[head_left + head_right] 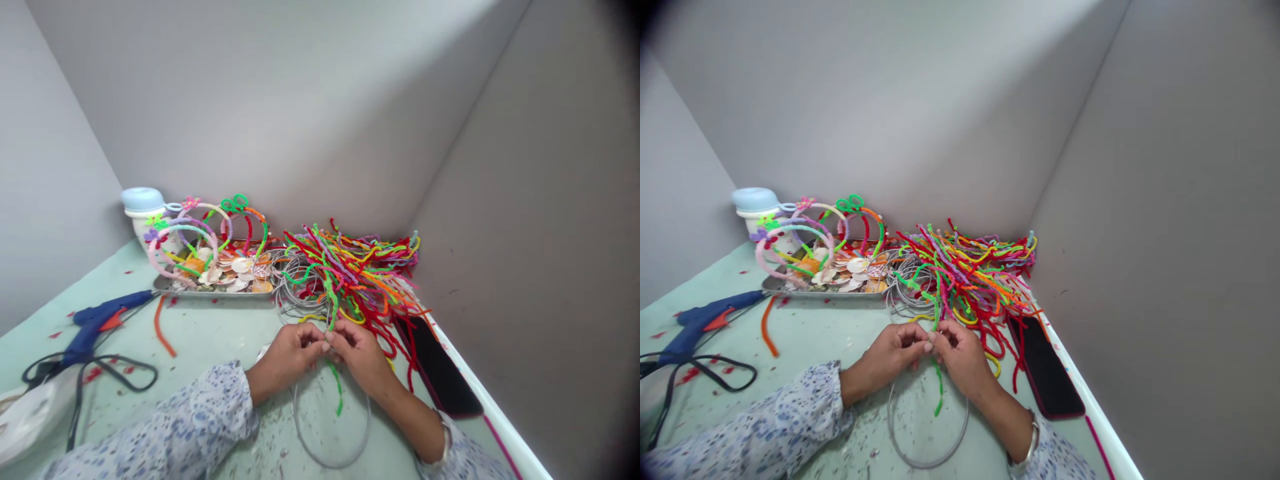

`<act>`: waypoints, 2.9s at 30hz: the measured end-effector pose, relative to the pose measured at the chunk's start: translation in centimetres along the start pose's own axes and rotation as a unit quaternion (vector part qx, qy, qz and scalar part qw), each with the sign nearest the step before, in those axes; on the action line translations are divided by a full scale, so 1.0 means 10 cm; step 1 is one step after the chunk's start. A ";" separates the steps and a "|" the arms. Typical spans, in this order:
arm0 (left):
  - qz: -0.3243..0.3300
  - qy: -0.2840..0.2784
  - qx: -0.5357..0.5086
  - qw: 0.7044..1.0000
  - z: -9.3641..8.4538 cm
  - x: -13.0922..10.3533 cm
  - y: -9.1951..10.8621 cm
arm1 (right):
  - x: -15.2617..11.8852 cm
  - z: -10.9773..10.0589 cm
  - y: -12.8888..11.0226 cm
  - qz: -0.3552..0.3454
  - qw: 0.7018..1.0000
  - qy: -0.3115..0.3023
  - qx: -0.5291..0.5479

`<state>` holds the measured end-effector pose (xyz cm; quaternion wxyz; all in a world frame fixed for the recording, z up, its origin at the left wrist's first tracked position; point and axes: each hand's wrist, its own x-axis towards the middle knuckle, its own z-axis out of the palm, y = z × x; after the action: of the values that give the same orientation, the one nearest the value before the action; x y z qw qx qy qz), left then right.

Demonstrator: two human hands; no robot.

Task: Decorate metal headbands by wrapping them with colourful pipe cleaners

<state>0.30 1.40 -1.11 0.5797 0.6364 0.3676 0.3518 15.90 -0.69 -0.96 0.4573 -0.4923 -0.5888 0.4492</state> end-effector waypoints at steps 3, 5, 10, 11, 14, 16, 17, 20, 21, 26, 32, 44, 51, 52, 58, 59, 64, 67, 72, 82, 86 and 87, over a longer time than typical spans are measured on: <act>0.002 -0.001 -0.005 1.000 -0.01 -0.01 0.01 | -0.01 0.00 -0.01 -0.001 1.000 -0.003 -0.001; 0.003 -0.001 -0.003 1.000 -0.02 -0.01 0.01 | -0.02 0.00 -0.01 -0.001 1.000 -0.005 -0.007; 0.007 -0.002 -0.001 1.000 -0.03 0.00 0.02 | -0.01 0.00 0.01 0.000 1.000 -0.008 -0.008; 0.008 -0.003 0.000 1.000 -0.03 0.00 0.02 | 0.00 0.00 0.02 0.000 1.000 -0.010 -0.008; 0.005 -0.006 0.005 1.000 -0.04 0.00 0.02 | 0.00 0.00 0.04 0.003 1.000 -0.012 -0.007; 0.000 -0.008 0.009 1.000 -0.04 0.00 0.03 | 0.00 0.00 0.04 0.007 1.000 -0.013 -0.007; -0.001 -0.008 0.010 1.000 -0.03 0.00 0.04 | 0.00 0.00 0.04 0.009 1.000 -0.013 -0.008; -0.007 -0.012 0.008 1.000 -0.03 0.00 0.05 | 0.00 0.00 0.03 0.016 1.000 -0.015 -0.006; -0.010 -0.013 0.006 1.000 -0.02 0.00 0.06 | 0.00 0.00 0.03 0.018 1.000 -0.016 -0.004; -0.010 -0.008 0.013 1.000 -0.01 -0.01 0.05 | 0.01 0.00 0.05 0.024 1.000 -0.019 0.005; -0.002 -0.006 0.009 1.000 -0.01 0.00 0.02 | 0.02 -0.01 0.03 0.041 0.998 -0.033 0.026; -0.019 -0.005 -0.026 0.999 -0.03 0.01 0.09 | 0.02 0.00 0.00 0.041 0.998 -0.026 0.046; -0.034 0.002 -0.039 0.999 -0.04 0.03 0.04 | 0.00 -0.01 0.00 0.042 0.996 -0.032 0.077; -0.036 0.002 -0.042 0.998 -0.04 0.03 0.03 | 0.01 -0.01 0.00 0.043 0.995 -0.033 0.080; -0.041 0.027 -0.062 0.997 -0.08 0.04 0.07 | 0.01 -0.03 0.01 0.050 0.992 -0.041 0.104; -0.036 0.042 -0.066 0.996 -0.09 0.04 0.09 | 0.00 -0.03 0.00 0.054 0.991 -0.044 0.111; -0.007 0.108 -0.054 0.993 -0.13 0.04 0.20 | -0.03 -0.04 0.01 0.078 0.986 -0.061 0.131; 0.003 0.119 -0.057 0.991 -0.14 0.02 0.26 | -0.04 -0.04 0.00 0.091 0.986 -0.048 0.134; -0.005 0.125 -0.078 0.989 -0.12 0.00 0.34 | -0.07 -0.07 -0.12 0.054 0.994 0.019 0.090; -0.044 0.091 -0.090 0.991 -0.10 -0.07 0.54 | -0.15 -0.23 -0.42 -0.141 0.975 0.040 -0.168; -0.065 0.078 -0.100 0.990 -0.10 -0.10 0.63 | -0.17 -0.28 -0.52 -0.243 0.930 0.026 -0.275; -0.070 0.076 -0.111 0.988 -0.10 -0.10 0.64 | -0.16 -0.30 -0.54 -0.269 0.915 0.023 -0.299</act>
<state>-0.66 0.65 5.35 0.6402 0.5123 0.4127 0.3966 18.06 -2.69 4.67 0.4056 -0.4397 -0.7950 0.1004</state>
